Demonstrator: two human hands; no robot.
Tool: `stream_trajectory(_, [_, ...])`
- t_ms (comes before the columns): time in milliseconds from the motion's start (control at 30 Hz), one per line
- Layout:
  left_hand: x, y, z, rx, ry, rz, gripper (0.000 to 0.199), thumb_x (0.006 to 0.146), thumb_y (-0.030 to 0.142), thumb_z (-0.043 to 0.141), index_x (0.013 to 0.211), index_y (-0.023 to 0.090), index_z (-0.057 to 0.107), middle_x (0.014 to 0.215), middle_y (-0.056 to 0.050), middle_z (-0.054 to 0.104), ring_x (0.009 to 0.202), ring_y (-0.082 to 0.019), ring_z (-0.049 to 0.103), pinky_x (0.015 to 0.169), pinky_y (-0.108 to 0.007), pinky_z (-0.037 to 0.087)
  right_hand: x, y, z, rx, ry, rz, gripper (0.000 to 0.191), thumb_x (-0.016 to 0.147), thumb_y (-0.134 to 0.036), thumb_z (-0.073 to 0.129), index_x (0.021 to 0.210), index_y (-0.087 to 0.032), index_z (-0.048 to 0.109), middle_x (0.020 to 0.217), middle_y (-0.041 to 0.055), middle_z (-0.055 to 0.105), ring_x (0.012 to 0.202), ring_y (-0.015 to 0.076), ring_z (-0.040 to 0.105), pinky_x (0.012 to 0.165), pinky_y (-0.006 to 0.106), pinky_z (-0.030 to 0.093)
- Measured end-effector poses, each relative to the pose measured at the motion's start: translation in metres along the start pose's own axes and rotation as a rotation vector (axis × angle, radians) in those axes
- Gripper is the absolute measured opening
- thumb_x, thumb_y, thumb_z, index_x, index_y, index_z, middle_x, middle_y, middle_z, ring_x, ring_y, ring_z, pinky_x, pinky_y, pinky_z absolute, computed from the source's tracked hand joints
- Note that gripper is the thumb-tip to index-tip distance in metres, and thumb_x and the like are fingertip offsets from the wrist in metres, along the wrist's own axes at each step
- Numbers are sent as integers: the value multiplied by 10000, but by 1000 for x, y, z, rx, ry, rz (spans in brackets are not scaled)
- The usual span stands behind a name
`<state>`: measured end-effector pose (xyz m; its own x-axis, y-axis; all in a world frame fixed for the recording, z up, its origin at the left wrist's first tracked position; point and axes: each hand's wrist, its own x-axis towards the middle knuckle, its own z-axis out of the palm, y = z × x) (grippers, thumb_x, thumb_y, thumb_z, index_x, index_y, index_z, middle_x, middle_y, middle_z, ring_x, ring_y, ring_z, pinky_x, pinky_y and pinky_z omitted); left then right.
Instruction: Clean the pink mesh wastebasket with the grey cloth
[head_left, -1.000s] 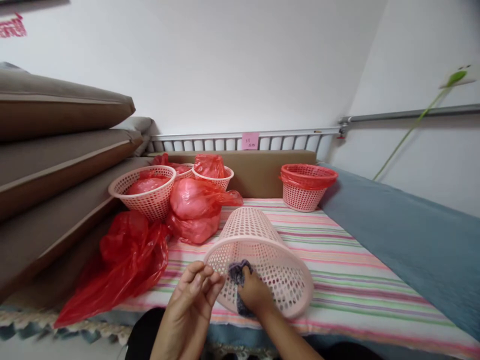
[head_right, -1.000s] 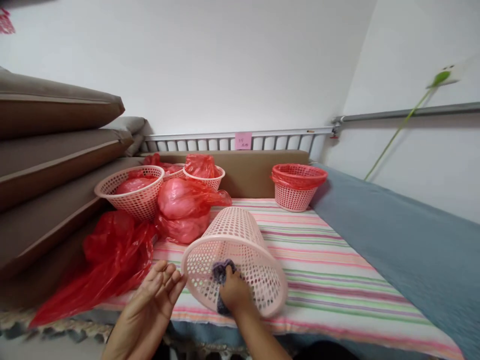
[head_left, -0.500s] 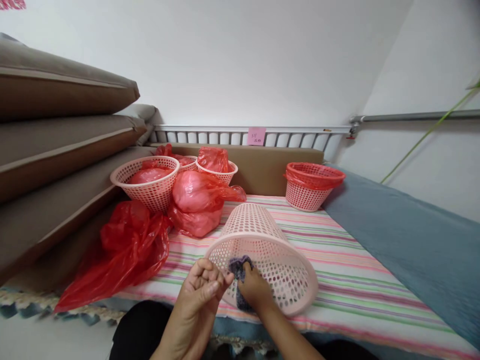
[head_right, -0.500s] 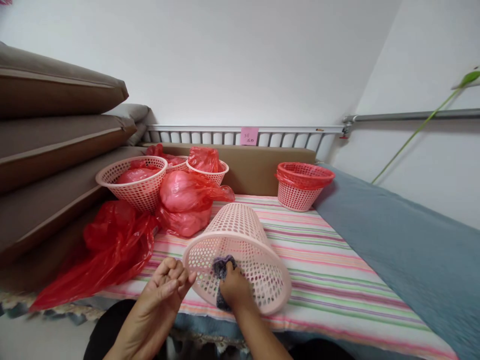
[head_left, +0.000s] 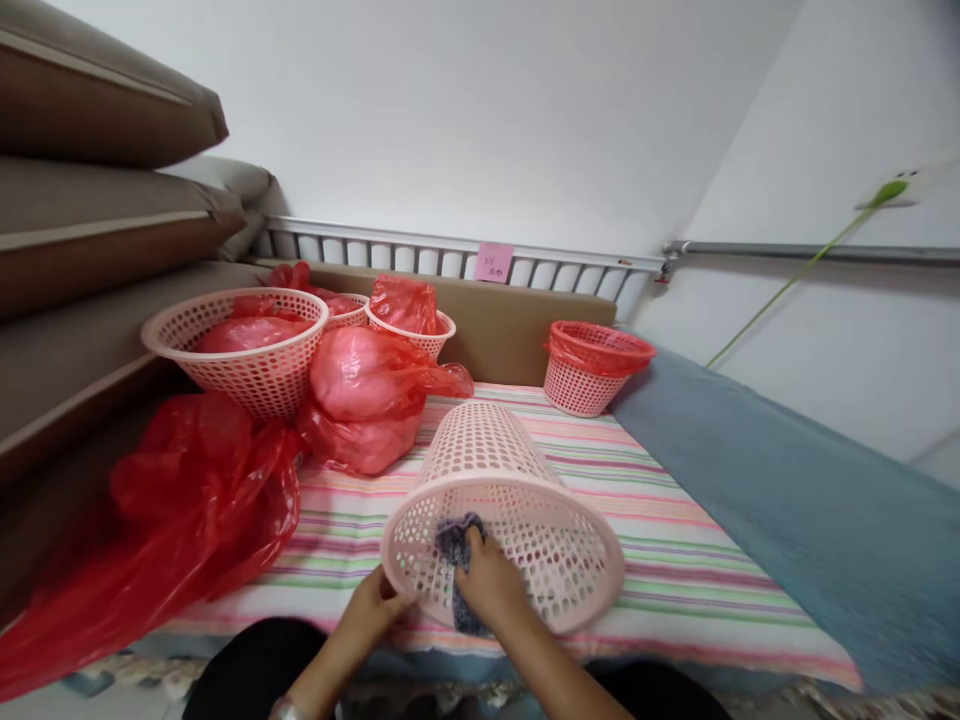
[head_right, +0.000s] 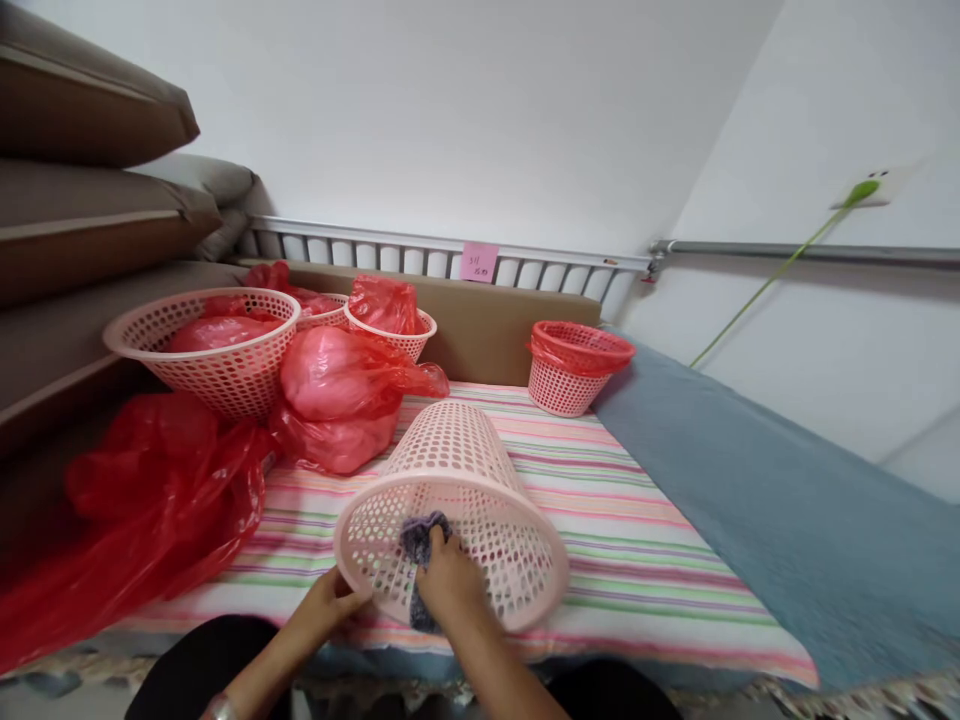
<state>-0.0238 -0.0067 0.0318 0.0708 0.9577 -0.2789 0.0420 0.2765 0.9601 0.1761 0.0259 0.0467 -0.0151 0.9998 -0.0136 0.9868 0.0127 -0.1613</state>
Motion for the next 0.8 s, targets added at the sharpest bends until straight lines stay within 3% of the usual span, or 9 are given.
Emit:
stream_trajectory(67, [6,-6,12,-5,-49,3,486,500,536,757,733,128,634,638,-47,705,611,-189,637,560,-263,471,1,0,1,-14,-3,-5,483,752,-329,517,1215,-211,440,1021,138,587,866,268,613,723,359,443])
stream_trajectory(167, [13,-17,24,-28,-79,-56,515,596,639,637,623,125,602,469,-54,649,406,-153,565,428,-255,414,9,0,-2,-41,-6,4,483,740,-337,523,1204,-219,459,1016,128,598,849,275,617,712,367,447])
stream_trajectory(333, [16,-22,25,-94,-98,-85,469,606,592,656,705,138,600,438,-25,645,364,-124,548,393,-214,386,56,-2,-17,-22,15,42,461,763,-328,509,1207,-200,505,1046,129,632,919,277,614,752,363,451])
stream_trajectory(467, [12,-12,23,-121,-103,-98,458,613,571,658,643,116,621,435,-38,643,358,-111,537,394,-207,387,107,-1,-28,-12,85,-20,416,867,-368,395,1234,-221,525,1307,101,520,1233,281,423,986,391,322])
stream_trajectory(567, [12,-5,22,-143,-118,-100,466,619,571,652,581,107,622,439,-52,644,363,-110,537,397,-209,392,130,1,-31,0,110,-52,462,899,-419,340,1299,-226,471,1385,73,447,1316,270,304,1051,388,234])
stream_trajectory(700, [15,-2,23,-183,-126,-97,492,600,592,661,618,101,633,450,-50,649,382,-120,559,419,-224,436,137,4,-31,9,57,-46,467,904,-400,320,1325,-231,434,1392,70,439,1297,239,347,1032,354,267])
stream_trajectory(800, [17,-4,23,-195,-128,-85,517,599,610,657,620,94,639,457,-56,657,403,-130,583,447,-238,469,130,6,-29,1,-23,5,463,843,-339,419,1286,-207,460,1302,105,522,1189,248,477,937,353,366])
